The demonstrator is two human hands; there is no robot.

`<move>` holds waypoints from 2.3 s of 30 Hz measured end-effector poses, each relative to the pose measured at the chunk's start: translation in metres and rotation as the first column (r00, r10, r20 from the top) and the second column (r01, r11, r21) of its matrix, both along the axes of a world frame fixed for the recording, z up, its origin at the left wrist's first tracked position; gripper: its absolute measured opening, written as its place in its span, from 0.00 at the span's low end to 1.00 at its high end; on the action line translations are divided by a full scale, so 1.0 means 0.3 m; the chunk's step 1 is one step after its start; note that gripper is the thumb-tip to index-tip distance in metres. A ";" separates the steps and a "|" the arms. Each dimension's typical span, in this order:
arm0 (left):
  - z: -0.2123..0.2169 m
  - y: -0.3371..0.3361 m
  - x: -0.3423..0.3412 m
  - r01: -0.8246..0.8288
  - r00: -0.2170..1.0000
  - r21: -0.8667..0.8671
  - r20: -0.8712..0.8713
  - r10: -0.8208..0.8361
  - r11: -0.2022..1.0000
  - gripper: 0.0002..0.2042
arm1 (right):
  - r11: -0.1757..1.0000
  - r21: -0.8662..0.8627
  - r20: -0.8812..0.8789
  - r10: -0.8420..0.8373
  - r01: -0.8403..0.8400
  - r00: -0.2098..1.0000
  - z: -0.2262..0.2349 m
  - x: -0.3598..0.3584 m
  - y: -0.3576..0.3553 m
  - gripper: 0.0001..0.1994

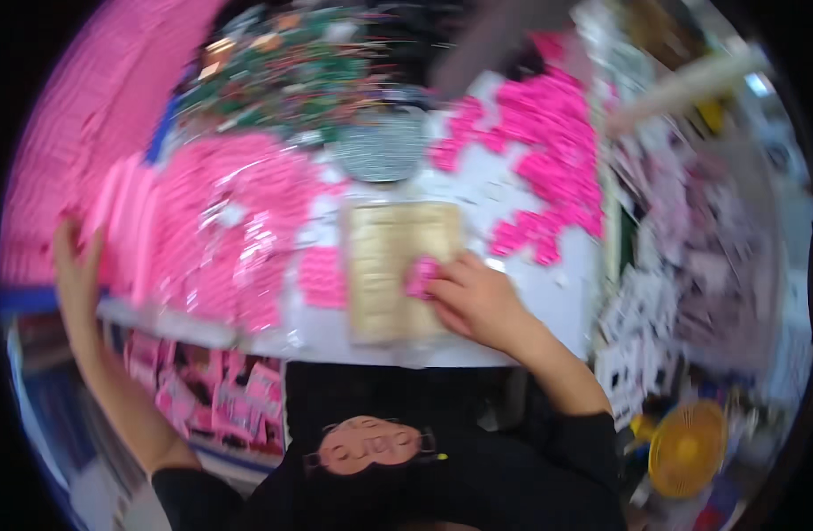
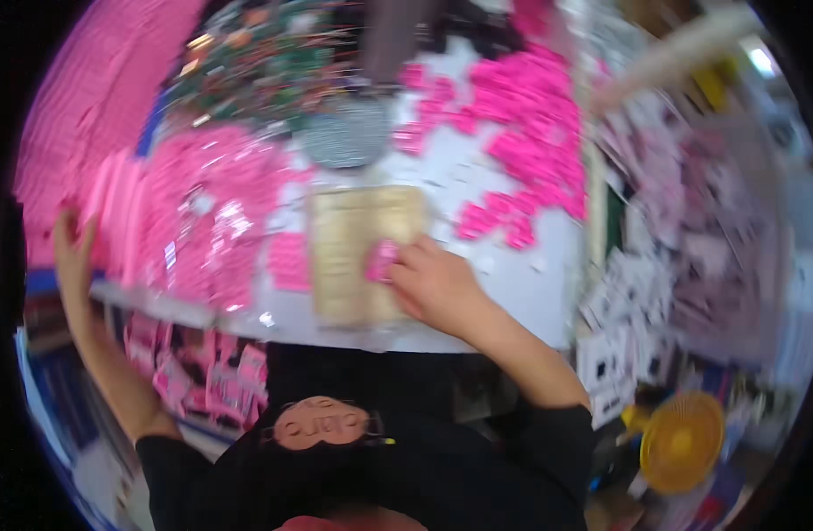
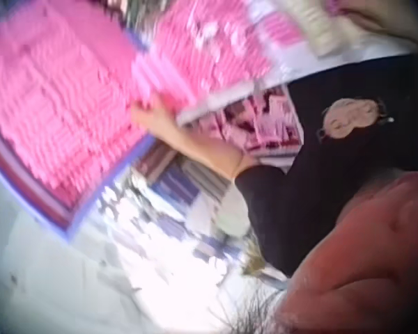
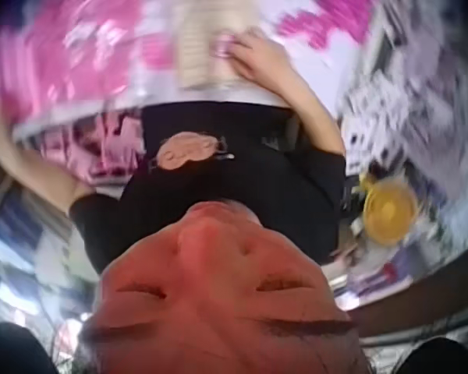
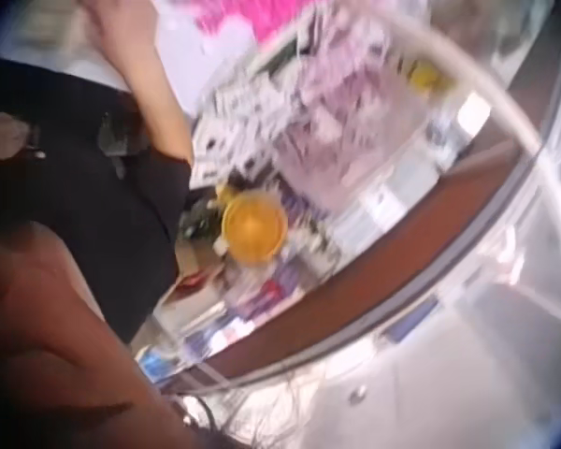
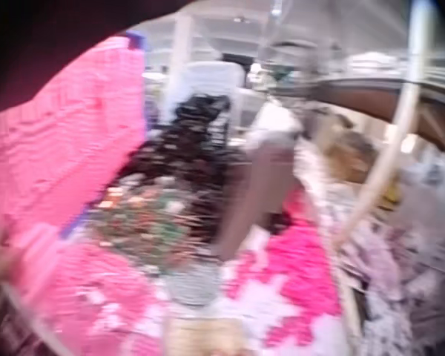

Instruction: Assembling pink electronic toy banks, including installing circuit boards and using a hot glue gun.

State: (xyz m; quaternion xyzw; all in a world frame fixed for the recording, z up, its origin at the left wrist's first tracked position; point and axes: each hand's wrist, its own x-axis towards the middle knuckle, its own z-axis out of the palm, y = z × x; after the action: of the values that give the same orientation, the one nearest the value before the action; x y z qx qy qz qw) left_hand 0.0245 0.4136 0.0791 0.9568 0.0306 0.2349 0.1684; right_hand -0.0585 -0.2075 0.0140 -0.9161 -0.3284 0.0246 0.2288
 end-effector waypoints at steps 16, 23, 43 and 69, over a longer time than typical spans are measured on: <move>0.018 -1.295 -0.332 0.616 0.769 -0.341 0.064 -0.636 0.710 0.39 | 0.295 0.743 -0.668 0.386 0.601 0.636 0.141 -0.181 0.049 0.30; -0.106 -1.211 -0.321 0.039 0.634 -0.983 -0.115 -0.765 0.181 0.35 | 0.532 0.138 -0.277 -0.789 0.835 0.548 0.208 -0.150 -0.508 0.26; -0.203 -1.265 -0.361 0.073 0.776 -0.991 -0.013 -0.631 0.110 0.43 | -0.064 0.829 -0.518 -0.459 0.555 0.721 0.283 -0.181 -0.405 0.41; -0.189 -1.226 -0.319 0.266 0.817 -0.929 0.074 -0.572 0.259 0.46 | 0.265 0.806 -0.586 0.227 0.529 0.778 0.076 -0.112 0.223 0.38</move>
State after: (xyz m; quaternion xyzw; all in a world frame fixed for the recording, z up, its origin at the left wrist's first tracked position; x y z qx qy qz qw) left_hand -0.0712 0.0458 0.0224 0.6963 -0.0809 -0.0128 0.7130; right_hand -0.0922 -0.1406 0.0368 -0.5578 -0.0869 0.0882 0.8207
